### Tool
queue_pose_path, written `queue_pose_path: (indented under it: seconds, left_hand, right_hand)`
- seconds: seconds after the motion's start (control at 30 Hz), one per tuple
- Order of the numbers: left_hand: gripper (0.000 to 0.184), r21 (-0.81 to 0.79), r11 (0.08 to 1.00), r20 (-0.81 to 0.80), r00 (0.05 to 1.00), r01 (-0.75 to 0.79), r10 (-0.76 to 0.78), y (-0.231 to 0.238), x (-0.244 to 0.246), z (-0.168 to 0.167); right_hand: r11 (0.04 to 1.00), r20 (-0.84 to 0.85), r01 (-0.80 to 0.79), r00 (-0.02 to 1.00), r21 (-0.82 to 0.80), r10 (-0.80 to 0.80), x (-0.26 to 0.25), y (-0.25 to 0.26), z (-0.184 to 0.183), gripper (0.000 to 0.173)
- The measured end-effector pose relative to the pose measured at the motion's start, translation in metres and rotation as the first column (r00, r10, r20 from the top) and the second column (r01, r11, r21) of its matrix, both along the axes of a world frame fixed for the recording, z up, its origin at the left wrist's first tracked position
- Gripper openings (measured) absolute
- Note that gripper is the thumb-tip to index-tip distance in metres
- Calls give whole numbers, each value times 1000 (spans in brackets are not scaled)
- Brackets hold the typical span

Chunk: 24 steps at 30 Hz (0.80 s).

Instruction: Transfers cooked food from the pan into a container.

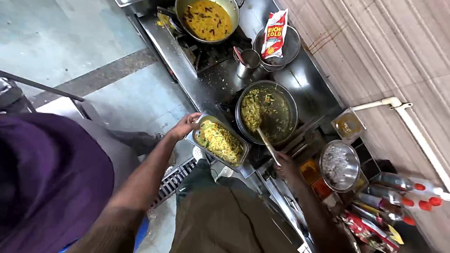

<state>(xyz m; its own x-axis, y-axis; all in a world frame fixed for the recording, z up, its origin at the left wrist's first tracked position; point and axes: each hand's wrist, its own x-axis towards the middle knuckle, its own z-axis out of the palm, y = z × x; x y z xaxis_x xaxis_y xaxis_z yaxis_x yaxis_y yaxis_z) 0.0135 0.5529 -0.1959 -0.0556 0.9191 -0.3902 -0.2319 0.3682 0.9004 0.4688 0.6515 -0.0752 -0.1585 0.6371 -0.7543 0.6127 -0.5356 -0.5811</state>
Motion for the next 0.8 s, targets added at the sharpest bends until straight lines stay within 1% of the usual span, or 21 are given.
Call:
queue_pose_path:
  seconds: [0.07, 0.13, 0.2, 0.23, 0.33, 0.43, 0.5, 0.57, 0.67, 0.8]
  left_hand:
    - [50, 11, 999, -65, 997, 33, -32, 14, -5, -5]
    - [42, 8, 999, -184, 982, 51, -49, 31, -8, -7]
    - [40, -4, 996, -314, 946, 87, -84, 47, -8, -6]
    - [40, -6, 994, -347, 933, 106, -101, 53, -8, -4]
    - [49, -31, 985, -333, 927, 172, -173, 68, -8, 10]
    - [49, -6, 980, -280, 940, 199, -193, 79, -13, 23]
    - [47, 14, 977, -280, 939, 211, -199, 85, -17, 29]
    - [44, 39, 975, -259, 945, 217, -200, 91, -23, 23]
    - [34, 27, 981, -227, 956, 194, -183, 102, -29, 4]
    - [28, 21, 980, -213, 959, 197, -188, 112, -30, -22]
  right_hand:
    - [986, -129, 140, 980, -88, -150, -24, -12, -8, 37]
    - [957, -242, 235, 932, -170, -272, -38, -19, -16, 37]
    - [930, -320, 291, 879, -225, -353, -39, -25, -26, 35]
    - [921, -334, 309, 864, -239, -377, -38, -27, -29, 35]
    - [889, -334, 380, 829, -256, -450, -36, -37, -28, 31]
    - [845, -334, 455, 779, -282, -531, -29, -46, -24, 23]
    - [845, -340, 462, 775, -270, -532, -19, -50, -20, 22]
    - [870, -357, 441, 793, -222, -493, -8, -52, -18, 29]
    - [896, -334, 417, 831, -155, -444, 1, -50, -10, 35]
    - [910, -323, 398, 852, -116, -413, 9, -59, 1, 31]
